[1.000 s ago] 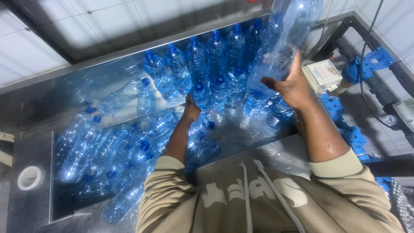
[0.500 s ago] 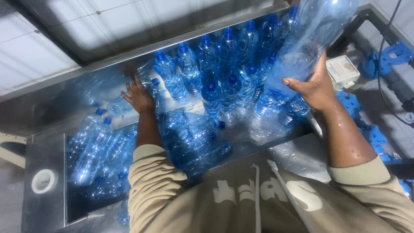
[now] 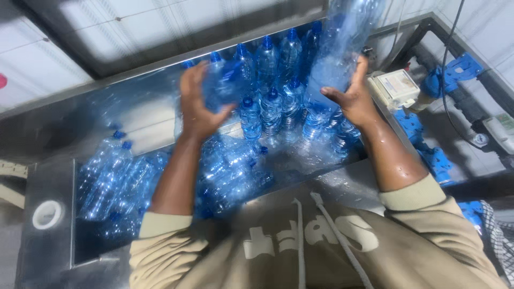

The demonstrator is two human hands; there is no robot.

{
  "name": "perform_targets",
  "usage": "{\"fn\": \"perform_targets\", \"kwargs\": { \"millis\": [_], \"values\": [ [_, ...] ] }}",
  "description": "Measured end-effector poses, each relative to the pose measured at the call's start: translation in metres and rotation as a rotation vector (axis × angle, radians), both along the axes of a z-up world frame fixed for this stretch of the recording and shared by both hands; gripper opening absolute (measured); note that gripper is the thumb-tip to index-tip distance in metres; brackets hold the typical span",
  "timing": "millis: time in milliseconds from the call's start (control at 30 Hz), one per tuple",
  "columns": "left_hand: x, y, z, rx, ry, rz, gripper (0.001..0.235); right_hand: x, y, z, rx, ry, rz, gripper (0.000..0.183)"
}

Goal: The person fills blue plastic bottles with water from a red-handled tap. They hold two bottles at a time under the tap, then place the filled bottles into a metal sink filled with water.

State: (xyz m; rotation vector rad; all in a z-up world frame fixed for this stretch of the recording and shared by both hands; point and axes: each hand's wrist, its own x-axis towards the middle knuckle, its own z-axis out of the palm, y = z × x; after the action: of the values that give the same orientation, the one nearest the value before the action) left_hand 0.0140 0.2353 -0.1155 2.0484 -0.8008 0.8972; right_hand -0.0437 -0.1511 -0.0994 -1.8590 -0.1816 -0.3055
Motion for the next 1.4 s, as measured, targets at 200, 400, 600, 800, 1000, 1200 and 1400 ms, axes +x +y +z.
{"fn": "perform_targets", "kwargs": {
  "millis": [200, 400, 600, 800, 1000, 1200, 1400],
  "values": [
    [-0.042, -0.156, 0.043, -0.077, 0.289, -0.402, 0.112, 0.015, -0.012, -0.017, 0.341, -0.123, 0.556, 0.163],
    [-0.045, -0.239, 0.06, -0.168, -0.052, -0.193, 0.091, 0.013, -0.039, -0.025, 0.194, -0.269, 0.714, 0.104],
    [-0.026, -0.26, 0.072, -0.561, 0.253, -0.071, 0.114, 0.028, -0.05, -0.046, 0.75, 0.051, 0.617, 0.088],
    [0.006, -0.236, 0.106, -0.368, 0.828, -0.34, 0.153, 0.029, -0.065, -0.027, 0.568, 0.055, 0.726, 0.093],
    [0.001, -0.238, 0.105, -0.33, 0.865, -0.205, 0.113, 0.023, -0.105, 0.021, 0.245, 0.195, 0.597, 0.069],
    [0.006, -0.238, 0.101, -0.34, 0.904, -0.168, 0.098, 0.0, -0.093, 0.077, -0.073, 0.086, 0.108, 0.078],
    [0.001, -0.236, 0.102, -0.253, 0.838, -0.124, 0.102, 0.014, -0.061, 0.041, 0.114, -0.346, -0.008, 0.078]
  ]
}}
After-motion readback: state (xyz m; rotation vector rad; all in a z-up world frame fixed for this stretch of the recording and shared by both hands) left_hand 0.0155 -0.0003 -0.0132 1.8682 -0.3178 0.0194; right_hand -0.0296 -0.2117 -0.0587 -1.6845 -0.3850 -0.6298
